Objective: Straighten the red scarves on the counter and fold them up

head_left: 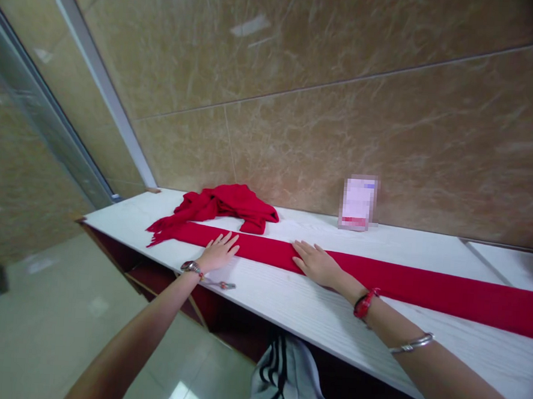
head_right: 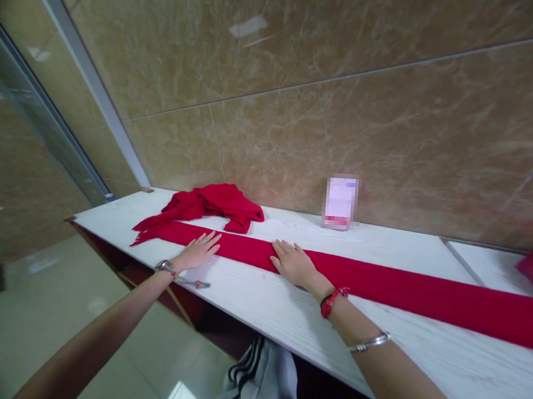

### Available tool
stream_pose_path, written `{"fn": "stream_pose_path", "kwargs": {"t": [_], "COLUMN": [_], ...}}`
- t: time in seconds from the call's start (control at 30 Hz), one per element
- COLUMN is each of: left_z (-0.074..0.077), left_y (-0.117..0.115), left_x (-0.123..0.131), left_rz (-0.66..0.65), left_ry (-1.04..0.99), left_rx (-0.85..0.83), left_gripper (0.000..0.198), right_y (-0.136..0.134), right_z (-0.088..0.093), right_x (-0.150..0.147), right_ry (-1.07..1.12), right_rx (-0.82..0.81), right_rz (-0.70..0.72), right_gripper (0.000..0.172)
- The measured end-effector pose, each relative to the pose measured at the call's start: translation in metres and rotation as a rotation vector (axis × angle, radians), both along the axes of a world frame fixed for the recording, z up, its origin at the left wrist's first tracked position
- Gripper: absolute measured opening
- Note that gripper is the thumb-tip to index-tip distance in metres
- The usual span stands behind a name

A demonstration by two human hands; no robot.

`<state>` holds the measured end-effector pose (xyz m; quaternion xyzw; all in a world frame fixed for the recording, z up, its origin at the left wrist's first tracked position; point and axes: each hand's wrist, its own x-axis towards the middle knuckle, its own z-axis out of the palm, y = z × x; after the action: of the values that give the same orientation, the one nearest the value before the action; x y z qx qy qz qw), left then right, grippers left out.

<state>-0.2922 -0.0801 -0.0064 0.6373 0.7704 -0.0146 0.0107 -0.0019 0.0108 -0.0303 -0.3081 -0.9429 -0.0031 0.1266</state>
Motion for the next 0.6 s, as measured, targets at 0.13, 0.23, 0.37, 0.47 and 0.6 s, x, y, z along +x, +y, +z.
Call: {"fn": "stream_pose_path", "kwargs": {"t": [0.13,0.23,0.37,0.47,0.6], "left_z": [0.004,0.008,0.013,0.011,-0.001], "left_y": [-0.014,-0.020,-0.012,0.003,0.018], "left_x": [-0.060,-0.087,-0.074,-0.040,-0.020], "left_rz": [0.241,0.403,0.301,0.027,-0.194], "left_ry": [0.017,0.052,0.111,0.088,0.003], "left_rx": [-0.039,-0.022,0.108,0.148,0.069], "left_gripper": [0.056,0.059,0.056,0.052,0.049], "right_y": [0.000,0.001,-0.001,-0.006,-0.008], "right_z": [-0.003,-0.001,0.016,0.025,0.013], "right_x": [0.001,-0.001,-0.030,-0.070,-0.107], "right_ry": [-0.002,-0.024,-0.014,0.063,0.062], "right_rx": [-0.001,0.001,-0.009,-0.028,-0.089], "right_rz": [-0.003,0.008,0.042,0.112,0.122], "right_gripper": [0.052,0.051,0.054,0.055,0.052]}}
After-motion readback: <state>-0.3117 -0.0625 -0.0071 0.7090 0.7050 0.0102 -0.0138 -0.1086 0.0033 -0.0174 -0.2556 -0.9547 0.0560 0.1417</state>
